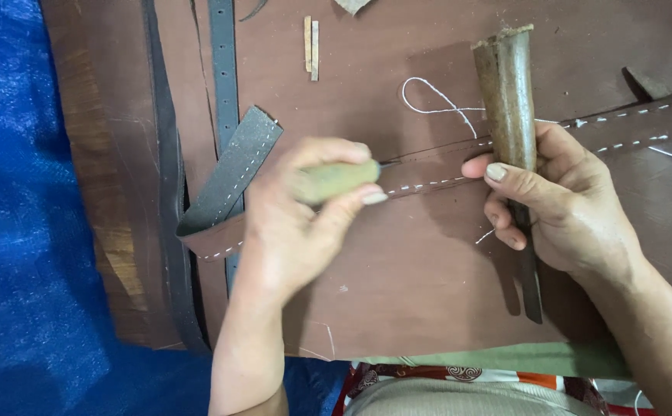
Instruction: Punching holes in a leather strap using an awl and mallet, followed by threading the leather.
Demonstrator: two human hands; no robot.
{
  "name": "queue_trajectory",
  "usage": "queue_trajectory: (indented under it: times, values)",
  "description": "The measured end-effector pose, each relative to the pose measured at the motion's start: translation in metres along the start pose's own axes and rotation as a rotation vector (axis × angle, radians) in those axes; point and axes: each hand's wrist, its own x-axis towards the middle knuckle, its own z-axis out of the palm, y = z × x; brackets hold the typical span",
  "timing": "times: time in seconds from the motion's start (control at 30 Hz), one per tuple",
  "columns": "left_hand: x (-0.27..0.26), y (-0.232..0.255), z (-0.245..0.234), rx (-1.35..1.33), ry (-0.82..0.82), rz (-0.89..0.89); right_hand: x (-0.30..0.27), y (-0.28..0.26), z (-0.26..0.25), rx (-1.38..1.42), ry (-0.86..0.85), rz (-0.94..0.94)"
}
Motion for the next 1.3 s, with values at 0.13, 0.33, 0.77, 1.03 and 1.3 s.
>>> queue_trajectory:
  times: [0.13,0.33,0.77,1.03,1.3]
  values:
    - [-0.001,0.018,0.007,0.115,-0.044,0.049,-0.002,0.001,0.003,0.001,0.027,0.012]
    - [0.001,0.032,0.008,0.143,-0.005,0.124,-0.012,-0.028,0.021,-0.177,0.026,0.021]
    - [0.001,0.011,0.012,0.057,0.076,0.182,-0.073,-0.12,0.079,-1.46,-0.177,-1.114]
    - [-0.002,0.02,0.013,-0.061,0.054,0.179,-0.065,-0.09,0.061,-0.518,-0.139,-0.424]
    - [-0.003,0.01,0.021,-0.111,0.135,0.115,0.001,0.003,0.01,0.058,0.02,0.068]
